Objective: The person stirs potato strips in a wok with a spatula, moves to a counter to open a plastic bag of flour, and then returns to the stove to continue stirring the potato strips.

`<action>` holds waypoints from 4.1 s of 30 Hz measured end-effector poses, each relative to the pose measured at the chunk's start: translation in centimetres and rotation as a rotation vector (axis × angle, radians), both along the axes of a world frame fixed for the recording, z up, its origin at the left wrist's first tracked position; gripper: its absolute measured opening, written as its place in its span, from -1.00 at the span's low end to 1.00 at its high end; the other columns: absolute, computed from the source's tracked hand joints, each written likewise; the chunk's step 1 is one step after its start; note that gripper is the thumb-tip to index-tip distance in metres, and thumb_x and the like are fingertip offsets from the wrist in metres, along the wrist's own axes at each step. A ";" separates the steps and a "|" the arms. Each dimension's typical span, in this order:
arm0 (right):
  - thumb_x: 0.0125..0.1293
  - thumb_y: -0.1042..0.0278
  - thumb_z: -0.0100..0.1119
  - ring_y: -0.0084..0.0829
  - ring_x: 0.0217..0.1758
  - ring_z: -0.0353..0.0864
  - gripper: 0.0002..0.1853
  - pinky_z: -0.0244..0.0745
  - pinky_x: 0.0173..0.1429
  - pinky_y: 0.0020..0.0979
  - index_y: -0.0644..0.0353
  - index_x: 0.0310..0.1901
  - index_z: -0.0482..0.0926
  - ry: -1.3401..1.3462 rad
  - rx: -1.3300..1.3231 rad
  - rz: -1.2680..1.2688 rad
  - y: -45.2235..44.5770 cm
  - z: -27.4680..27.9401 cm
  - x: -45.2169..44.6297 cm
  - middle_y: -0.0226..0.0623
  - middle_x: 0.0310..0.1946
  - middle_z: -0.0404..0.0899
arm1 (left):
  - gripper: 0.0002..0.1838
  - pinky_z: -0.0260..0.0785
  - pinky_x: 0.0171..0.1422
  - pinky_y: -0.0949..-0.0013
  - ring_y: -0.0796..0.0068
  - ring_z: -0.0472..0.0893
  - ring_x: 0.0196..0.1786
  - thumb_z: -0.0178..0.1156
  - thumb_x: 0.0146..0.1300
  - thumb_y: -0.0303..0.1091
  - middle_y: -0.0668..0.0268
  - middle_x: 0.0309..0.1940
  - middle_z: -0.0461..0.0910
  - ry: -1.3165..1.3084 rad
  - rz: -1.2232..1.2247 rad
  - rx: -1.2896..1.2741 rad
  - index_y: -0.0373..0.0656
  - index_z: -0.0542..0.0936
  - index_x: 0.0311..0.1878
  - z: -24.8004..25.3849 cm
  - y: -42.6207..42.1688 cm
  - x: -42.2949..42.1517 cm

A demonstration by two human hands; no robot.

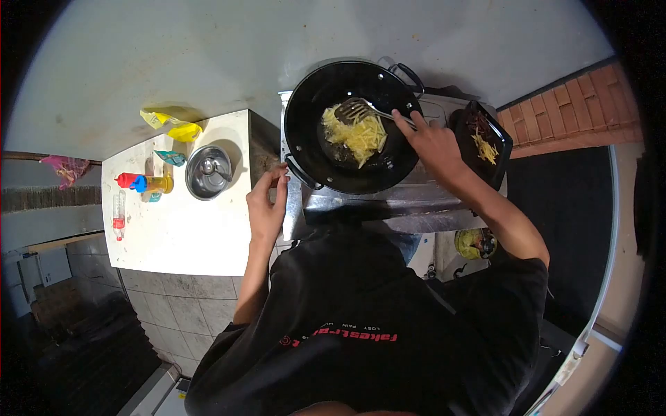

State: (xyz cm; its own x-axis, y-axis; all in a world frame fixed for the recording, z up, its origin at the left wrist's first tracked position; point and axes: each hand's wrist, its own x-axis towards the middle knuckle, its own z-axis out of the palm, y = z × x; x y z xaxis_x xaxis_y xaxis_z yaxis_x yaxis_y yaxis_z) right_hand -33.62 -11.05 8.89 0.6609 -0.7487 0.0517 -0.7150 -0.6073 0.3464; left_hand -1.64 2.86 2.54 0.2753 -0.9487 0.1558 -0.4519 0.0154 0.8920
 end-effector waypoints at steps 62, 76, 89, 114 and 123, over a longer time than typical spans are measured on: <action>0.30 0.54 0.08 0.29 -0.28 0.67 -0.56 0.56 -0.12 0.14 0.30 0.23 0.51 -0.591 0.551 -0.234 5.5 1.9 1.4 0.24 -0.41 0.64 | -0.84 0.56 0.10 0.34 0.31 0.78 -0.06 0.20 0.46 -0.49 0.09 0.02 0.76 0.017 -0.001 0.007 -0.37 0.65 -0.01 0.0 0.1 0.0; 0.28 0.54 0.09 0.23 -0.25 0.70 -0.60 0.63 -0.08 0.08 0.39 0.16 0.58 -0.307 0.568 -0.180 4.0 1.9 4.4 0.22 -0.35 0.65 | -0.85 0.56 0.06 0.33 0.32 0.79 -0.07 0.20 0.46 -0.50 0.09 0.07 0.75 0.042 -0.015 -0.006 -0.36 0.63 -0.01 -0.6 0.2 0.2; 0.28 0.52 0.06 0.28 -0.19 0.70 -0.72 0.61 0.01 0.14 0.41 -0.05 0.66 -0.428 0.678 -0.310 4.3 2.3 3.8 0.32 -0.35 0.65 | -0.84 0.57 0.05 0.33 0.32 0.80 -0.08 0.20 0.46 -0.48 0.11 0.03 0.77 -0.005 -0.028 0.013 -0.32 0.65 0.01 0.2 0.1 0.4; 0.29 0.60 0.06 0.30 -0.10 0.64 -0.40 0.58 -0.03 0.14 0.17 0.40 0.35 -0.543 0.626 -0.238 6.2 3.5 2.0 0.20 -0.02 0.49 | -0.84 0.56 0.05 0.34 0.35 0.79 -0.09 0.20 0.47 -0.47 0.12 0.04 0.77 0.027 -0.007 0.027 -0.34 0.64 0.00 -0.2 0.1 0.4; 0.31 0.59 0.03 0.19 -0.21 0.68 -0.29 0.64 -0.08 0.05 0.21 0.53 0.20 -0.560 0.775 -0.340 13.4 2.9 3.3 0.24 0.08 0.38 | -0.83 0.56 0.04 0.32 0.36 0.78 -0.07 0.19 0.49 -0.47 0.13 0.04 0.77 0.007 -0.020 -0.011 -0.35 0.64 0.02 -0.6 -0.1 0.4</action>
State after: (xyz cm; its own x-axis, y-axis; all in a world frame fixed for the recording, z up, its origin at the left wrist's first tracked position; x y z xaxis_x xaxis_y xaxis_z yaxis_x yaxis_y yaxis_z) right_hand -30.37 2.38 11.83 0.4360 -0.8516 -0.2910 -0.8305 -0.2561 -0.4947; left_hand -1.20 2.76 1.96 0.2575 -0.9522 0.1644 -0.4452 0.0340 0.8948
